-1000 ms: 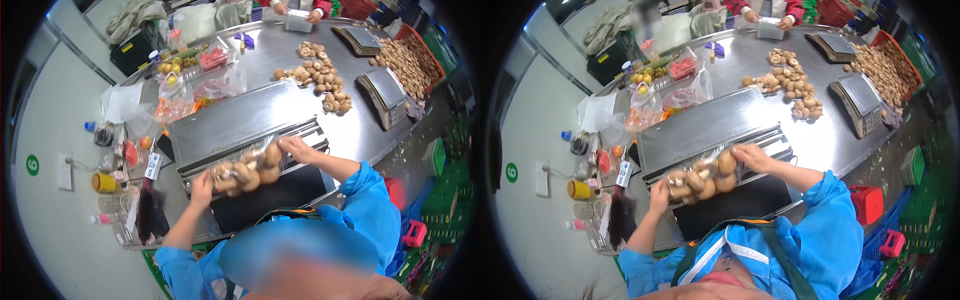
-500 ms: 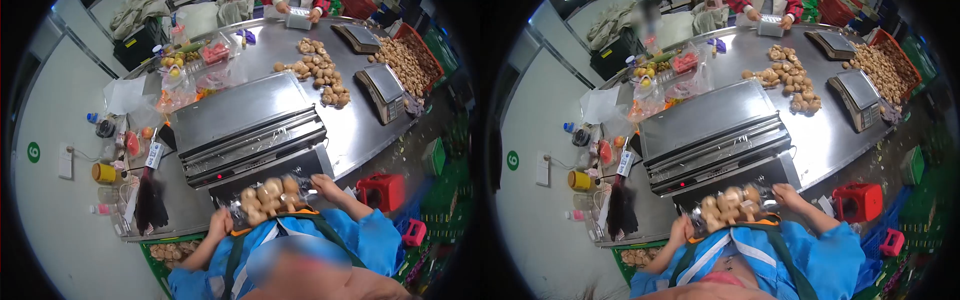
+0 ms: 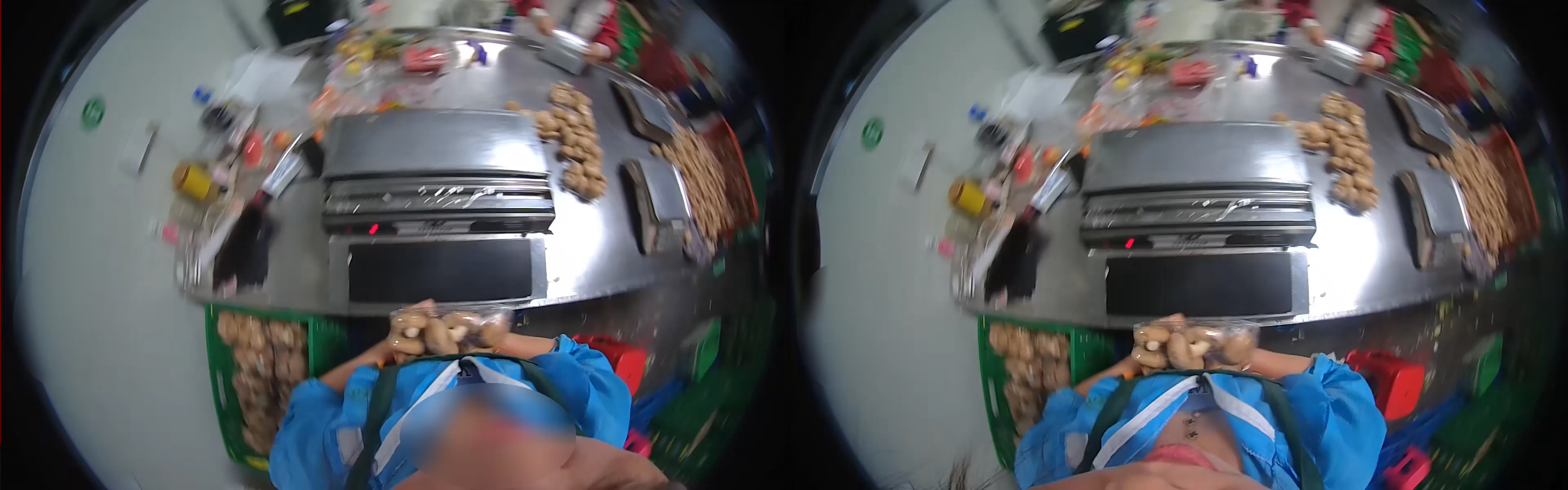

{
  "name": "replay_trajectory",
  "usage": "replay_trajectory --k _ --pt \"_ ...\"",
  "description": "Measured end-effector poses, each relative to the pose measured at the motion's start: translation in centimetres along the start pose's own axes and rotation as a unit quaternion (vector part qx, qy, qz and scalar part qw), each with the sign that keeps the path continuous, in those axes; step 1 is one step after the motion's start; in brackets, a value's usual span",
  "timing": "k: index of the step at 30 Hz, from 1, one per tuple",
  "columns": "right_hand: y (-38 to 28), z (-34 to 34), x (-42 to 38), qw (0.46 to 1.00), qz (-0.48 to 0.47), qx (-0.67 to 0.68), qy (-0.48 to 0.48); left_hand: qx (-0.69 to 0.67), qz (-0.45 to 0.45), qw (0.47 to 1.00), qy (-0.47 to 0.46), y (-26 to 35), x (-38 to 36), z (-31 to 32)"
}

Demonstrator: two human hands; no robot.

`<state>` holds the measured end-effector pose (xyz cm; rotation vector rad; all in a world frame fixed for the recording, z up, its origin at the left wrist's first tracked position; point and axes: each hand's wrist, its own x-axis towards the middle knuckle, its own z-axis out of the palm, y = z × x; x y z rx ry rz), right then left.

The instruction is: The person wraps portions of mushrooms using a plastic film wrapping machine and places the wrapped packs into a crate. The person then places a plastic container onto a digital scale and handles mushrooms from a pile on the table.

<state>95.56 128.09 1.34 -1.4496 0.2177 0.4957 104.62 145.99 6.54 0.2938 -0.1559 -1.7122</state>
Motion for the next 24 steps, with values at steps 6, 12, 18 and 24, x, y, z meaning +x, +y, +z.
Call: replay_trajectory --k 6,12,18,24 --pt "-8.8 -3.8 -5.5 0.995 -0.036 -0.084 -0.03 0.405 0.123 0.9 0.108 -4.2 -0.6 -0.2" --pt "-5.0 -1.5 -0.6 0.99 -0.072 -0.118 -0.028 0.165 0.493 0.829 0.208 -7.1 -2.9 -3.5" --pt "-6.6 14.9 6.9 0.905 -0.243 -0.334 -0.097 0.123 0.603 0.602 0.508 -4.1 -13.9 -6.9" --pt "-5.6 16.6 12.6 0.962 -0.134 -0.212 -0.105 0.014 0.691 0.276 0.668 -6.5 -38.7 -17.9"
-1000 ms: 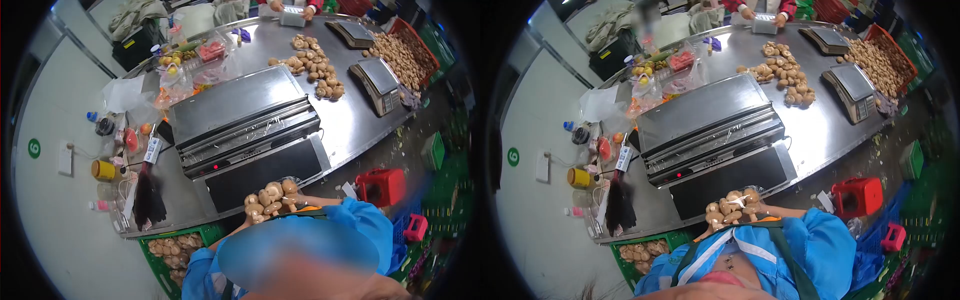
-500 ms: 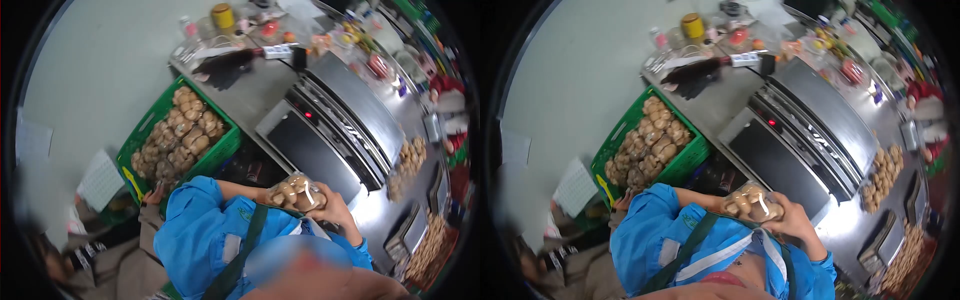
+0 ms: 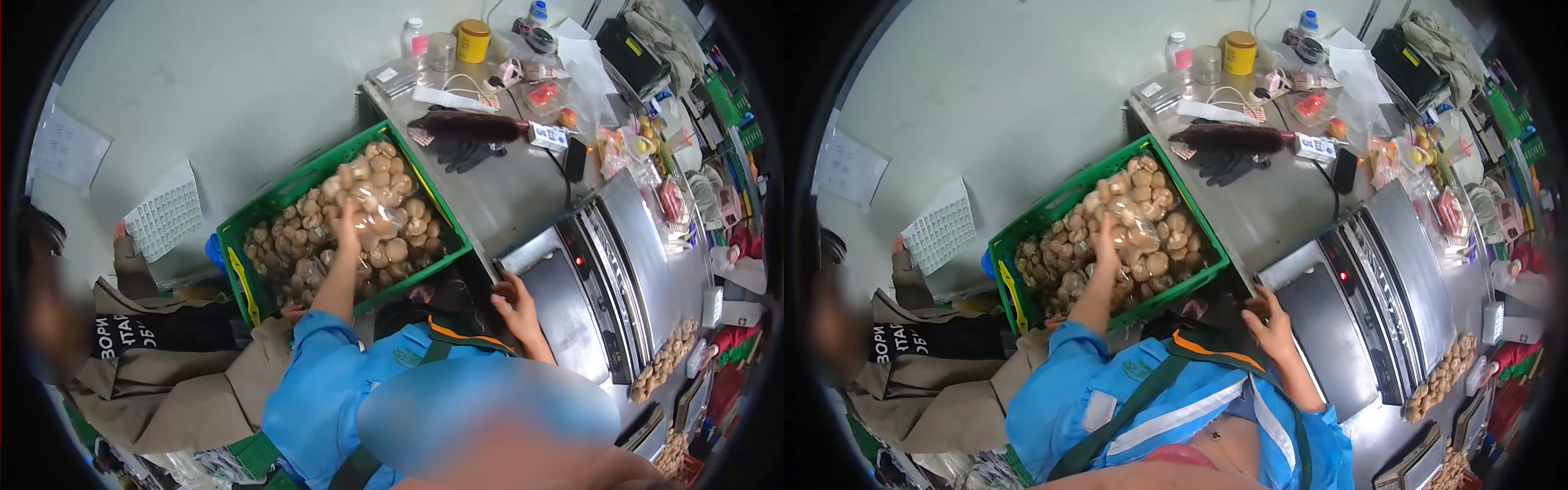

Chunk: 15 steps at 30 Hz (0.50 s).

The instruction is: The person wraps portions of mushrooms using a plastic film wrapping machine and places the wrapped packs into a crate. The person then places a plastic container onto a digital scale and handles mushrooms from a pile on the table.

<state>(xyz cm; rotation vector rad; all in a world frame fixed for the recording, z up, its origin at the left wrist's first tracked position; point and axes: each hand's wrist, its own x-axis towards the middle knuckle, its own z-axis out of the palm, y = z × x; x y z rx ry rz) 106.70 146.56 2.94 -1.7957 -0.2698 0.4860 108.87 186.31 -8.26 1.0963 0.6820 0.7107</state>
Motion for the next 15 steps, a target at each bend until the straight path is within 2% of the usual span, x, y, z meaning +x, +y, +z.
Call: replay_trajectory --k 1,2,3,4,5,7,8,9,10,11,12,13,14,15 --pt "1.6 -0.2 0.3 1.0 0.02 -0.003 0.018 0.037 0.002 0.998 0.052 -2.1 3.7 -2.3" --pt "1.9 0.0 0.4 0.998 0.035 -0.009 0.043 0.037 -0.001 0.998 0.052 -3.4 6.5 -3.1" --pt "2.0 0.4 0.4 0.998 0.039 -0.01 0.043 0.195 -0.027 0.977 0.079 -4.5 8.9 -3.5" --pt "2.0 0.9 0.3 0.997 0.066 -0.005 0.042 0.349 -0.053 0.93 0.101 -6.1 11.1 -3.7" --pt "1.9 1.3 0.5 0.995 0.091 0.001 0.043 0.336 -0.037 0.93 0.147 -8.6 12.6 -2.8" --pt "1.2 2.8 0.4 0.996 0.081 -0.022 0.044 0.392 -0.048 0.905 0.157 -9.8 13.1 -3.4" --pt "1.5 2.9 0.3 0.996 0.078 -0.041 0.031 0.329 -0.116 0.936 0.049 -9.4 13.0 -4.4" --pt "2.0 3.2 0.2 0.995 0.075 -0.055 0.023 0.363 -0.065 0.929 0.041 -9.6 13.1 -5.2" --pt "0.9 3.1 0.0 0.994 0.07 -0.079 0.024 0.414 0.023 0.907 0.077 -8.4 11.8 -4.0" --pt "2.3 2.9 -0.6 0.995 0.073 -0.065 0.03 0.688 0.048 0.711 0.136 -7.7 12.0 -3.1" --pt "2.0 2.3 -1.1 0.992 0.059 -0.102 0.039 0.606 0.126 0.773 0.14 -3.8 9.6 -0.3" --pt "1.3 1.3 -1.5 0.987 0.051 -0.141 0.054 0.555 0.339 0.753 0.102 -1.9 8.4 1.7" --pt "0.1 0.6 -2.2 0.982 0.052 -0.155 0.092 0.526 0.416 0.739 0.055 0.9 6.7 5.2" --pt "1.4 -0.4 -3.1 0.98 0.053 -0.143 0.131 0.458 0.449 0.767 0.009 2.0 4.2 9.2"
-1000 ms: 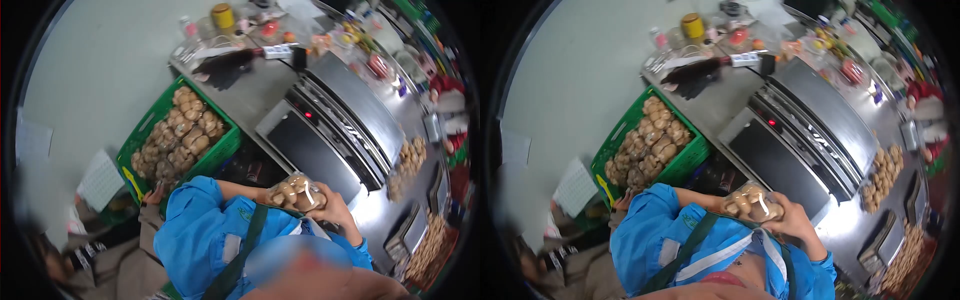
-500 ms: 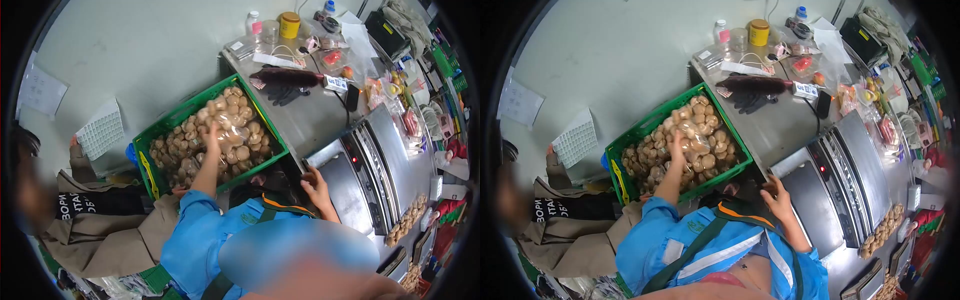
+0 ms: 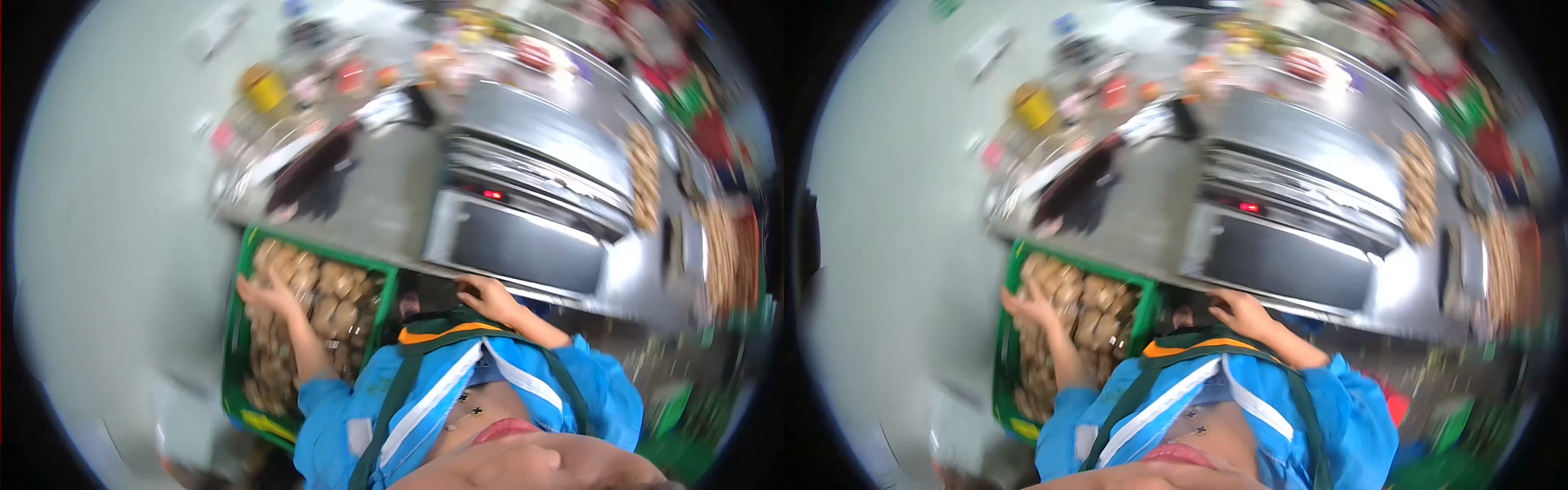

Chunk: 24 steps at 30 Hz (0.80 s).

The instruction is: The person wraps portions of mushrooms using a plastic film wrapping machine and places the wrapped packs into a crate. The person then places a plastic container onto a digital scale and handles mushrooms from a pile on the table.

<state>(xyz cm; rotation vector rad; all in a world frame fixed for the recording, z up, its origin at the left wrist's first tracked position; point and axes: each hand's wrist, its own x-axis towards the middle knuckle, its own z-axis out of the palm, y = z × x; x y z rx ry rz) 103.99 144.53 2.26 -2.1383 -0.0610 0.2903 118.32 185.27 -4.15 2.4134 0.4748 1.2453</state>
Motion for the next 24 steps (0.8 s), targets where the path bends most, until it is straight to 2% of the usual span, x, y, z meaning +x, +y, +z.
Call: replay_trajectory --k 1,2,3,4,6,8,9,10,11,12,14,15,17,18,19,20,22,24 --pt "1.0 -0.9 -0.7 0.998 -0.018 -0.022 0.054 -0.145 0.014 0.989 -0.04 4.8 0.4 1.0" --pt "1.5 -2.0 -1.6 0.994 -0.017 0.013 0.107 -0.296 0.001 0.946 -0.131 10.5 0.0 1.5" --pt "2.3 -3.5 -2.6 0.988 -0.008 0.01 0.151 -0.36 0.05 0.899 -0.246 15.3 -1.3 2.3" --pt "2.7 -5.5 -3.9 0.98 0.022 0.028 0.193 -0.406 0.101 0.838 -0.35 19.8 -3.1 2.5" --pt "6.0 -9.9 -6.9 0.928 -0.031 -0.027 0.369 -0.445 0.258 0.736 -0.44 29.8 -8.3 1.2" --pt "10.5 -15.1 -10.8 0.877 0.03 0.034 0.478 -0.496 0.282 0.6 -0.561 38.5 -14.0 -2.0" --pt "14.0 -17.6 -12.8 0.839 0.045 0.06 0.539 -0.527 0.283 0.546 -0.586 41.3 -17.6 -3.0" --pt "18.1 -20.2 -14.9 0.799 0.057 0.085 0.593 -0.525 0.361 0.497 -0.589 43.5 -20.9 -3.4" --pt "21.9 -23.2 -17.2 0.768 0.11 0.086 0.626 -0.526 0.437 0.466 -0.562 46.0 -23.4 -4.3" --pt "25.1 -26.4 -19.3 0.734 0.16 0.088 0.654 -0.531 0.464 0.448 -0.55 47.7 -26.2 -4.5" --pt "29.4 -33.0 -22.0 0.711 0.218 0.046 0.668 -0.521 0.435 0.463 -0.57 50.4 -30.7 -5.5" --pt "31.9 -36.0 -22.6 0.714 0.215 0.049 0.665 -0.503 0.449 0.476 -0.564 50.9 -32.3 -5.3" --pt "36.7 -41.3 -22.8 0.743 0.197 -0.145 0.623 -0.474 0.455 0.501 -0.563 52.0 -34.2 -5.3" --pt "38.3 -43.6 -22.4 0.751 0.193 -0.142 0.615 -0.462 0.447 0.513 -0.569 52.3 -34.4 -5.2" --pt "39.5 -45.5 -21.4 0.761 0.214 -0.177 0.586 -0.482 0.414 0.552 -0.539 52.5 -34.8 -5.1" --pt "40.5 -46.5 -20.3 0.769 0.232 -0.211 0.556 -0.469 0.409 0.572 -0.534 52.4 -34.8 -4.9" --pt "42.3 -47.2 -18.4 0.773 0.195 -0.214 0.564 -0.455 0.405 0.587 -0.533 52.8 -35.0 -5.0" --pt "43.4 -46.0 -17.7 0.767 0.235 -0.312 0.509 -0.426 0.415 0.603 -0.532 53.1 -34.9 -5.1"
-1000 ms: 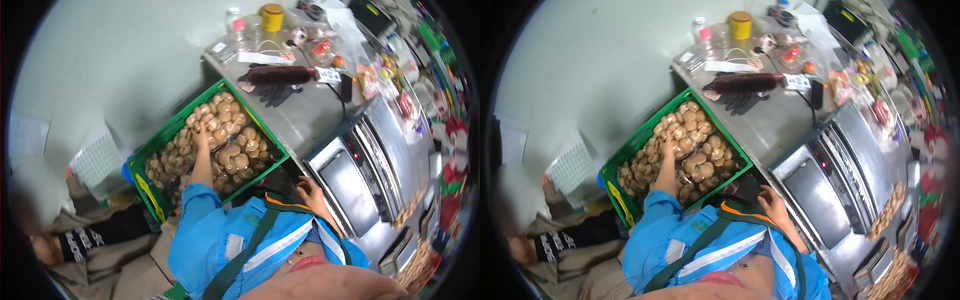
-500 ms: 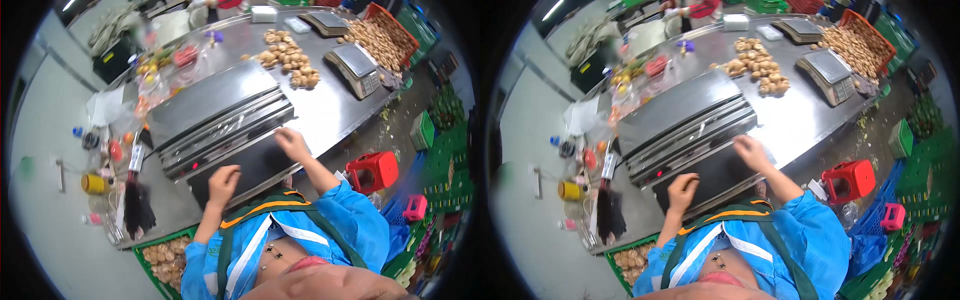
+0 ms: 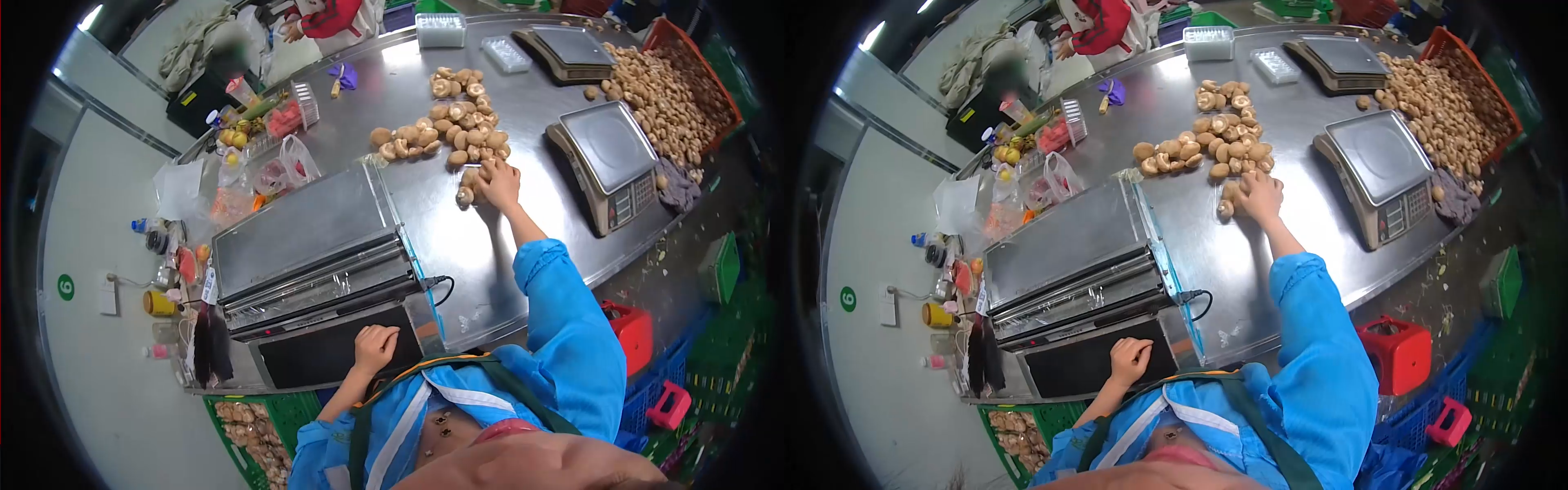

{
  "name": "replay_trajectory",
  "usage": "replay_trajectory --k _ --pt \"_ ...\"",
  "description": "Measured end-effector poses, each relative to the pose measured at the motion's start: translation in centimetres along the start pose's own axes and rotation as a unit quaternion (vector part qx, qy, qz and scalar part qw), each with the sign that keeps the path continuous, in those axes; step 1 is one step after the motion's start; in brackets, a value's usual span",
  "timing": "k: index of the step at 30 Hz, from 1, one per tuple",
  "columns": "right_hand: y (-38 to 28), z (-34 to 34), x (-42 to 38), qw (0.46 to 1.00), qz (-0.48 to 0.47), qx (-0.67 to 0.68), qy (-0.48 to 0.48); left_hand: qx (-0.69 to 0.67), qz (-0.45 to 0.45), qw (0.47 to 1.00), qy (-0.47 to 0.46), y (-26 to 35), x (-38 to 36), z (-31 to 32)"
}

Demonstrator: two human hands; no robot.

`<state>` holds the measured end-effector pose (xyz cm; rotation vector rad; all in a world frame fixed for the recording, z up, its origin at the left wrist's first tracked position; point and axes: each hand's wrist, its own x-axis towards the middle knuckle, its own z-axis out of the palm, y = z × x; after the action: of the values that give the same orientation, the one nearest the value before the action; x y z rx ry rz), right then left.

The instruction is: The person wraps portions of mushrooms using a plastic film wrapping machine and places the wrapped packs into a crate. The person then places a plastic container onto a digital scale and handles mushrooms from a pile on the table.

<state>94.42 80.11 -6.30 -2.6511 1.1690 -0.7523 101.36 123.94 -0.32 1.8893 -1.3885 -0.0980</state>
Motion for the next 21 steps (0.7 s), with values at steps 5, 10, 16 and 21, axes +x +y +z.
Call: replay_trajectory --k 5,10,16,21 --pt "-0.7 -1.6 -4.7 0.998 -0.05 0.017 -0.023 -0.007 0.047 0.997 -0.059 2.0 1.5 2.6" --pt "-0.8 -4.8 -10.9 0.996 -0.056 0.039 -0.06 -0.091 0.034 0.988 -0.116 6.4 9.1 14.0" --pt "4.8 -5.1 -12.9 0.941 0.225 0.253 0.019 -0.059 -0.294 0.948 -0.11 2.5 16.6 22.2" --pt "2.6 -3.2 -14.5 0.954 0.193 0.226 -0.047 0.003 -0.241 0.944 -0.226 4.5 17.0 21.5"
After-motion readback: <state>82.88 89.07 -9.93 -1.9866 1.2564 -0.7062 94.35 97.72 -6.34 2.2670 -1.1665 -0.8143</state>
